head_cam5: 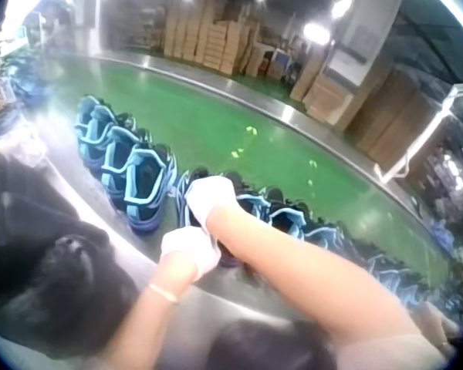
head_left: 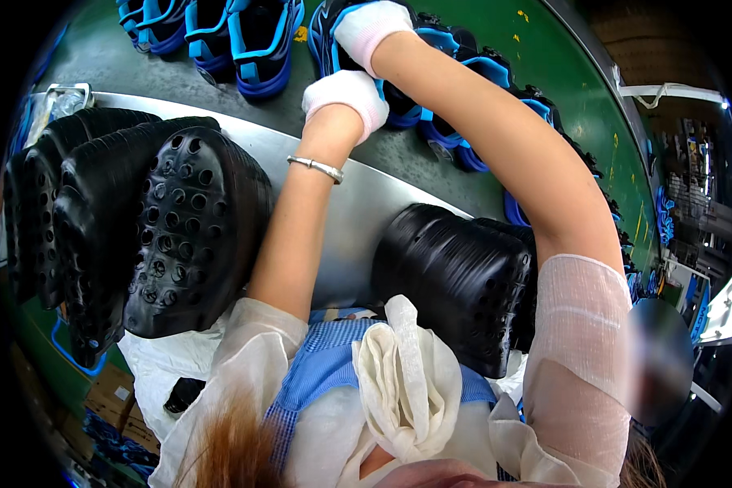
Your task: The person places black outer shells onto blue shoe inner components and pulls the material tight, then reaches into a large bag to retrieve and assemble additional components.
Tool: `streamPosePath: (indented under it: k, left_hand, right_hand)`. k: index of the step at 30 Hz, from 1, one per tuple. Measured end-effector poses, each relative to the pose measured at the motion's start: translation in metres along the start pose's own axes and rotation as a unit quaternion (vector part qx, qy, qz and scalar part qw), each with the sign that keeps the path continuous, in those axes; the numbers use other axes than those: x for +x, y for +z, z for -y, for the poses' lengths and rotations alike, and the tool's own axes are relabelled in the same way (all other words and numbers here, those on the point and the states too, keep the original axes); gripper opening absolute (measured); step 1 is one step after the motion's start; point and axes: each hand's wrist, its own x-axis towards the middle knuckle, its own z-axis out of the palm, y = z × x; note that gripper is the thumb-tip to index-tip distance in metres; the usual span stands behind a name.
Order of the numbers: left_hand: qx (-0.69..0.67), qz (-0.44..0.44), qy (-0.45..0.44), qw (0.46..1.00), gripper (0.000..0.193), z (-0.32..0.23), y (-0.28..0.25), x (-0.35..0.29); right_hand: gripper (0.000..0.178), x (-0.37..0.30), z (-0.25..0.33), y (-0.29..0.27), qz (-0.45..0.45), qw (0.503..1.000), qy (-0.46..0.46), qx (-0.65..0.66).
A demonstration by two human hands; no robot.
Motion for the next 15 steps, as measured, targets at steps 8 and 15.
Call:
streamPosePath:
  k: [8, 15]
  left_hand:
    - [0.007, -0.019, -0.006, 1.000, 0.043, 0.009, -0.002, 0.002]
    - [-0.006, -0.057, 0.010, 0.998, 0.042, 0.007, 0.001, 0.006]
  right_hand:
    - [0.032, -0.009, -0.013, -0.022, 0.024, 0.986, 0.006, 0.162]
    - [0.024, -0.231, -0.095, -0.047, -0.253, 0.950, -0.155, 0.100]
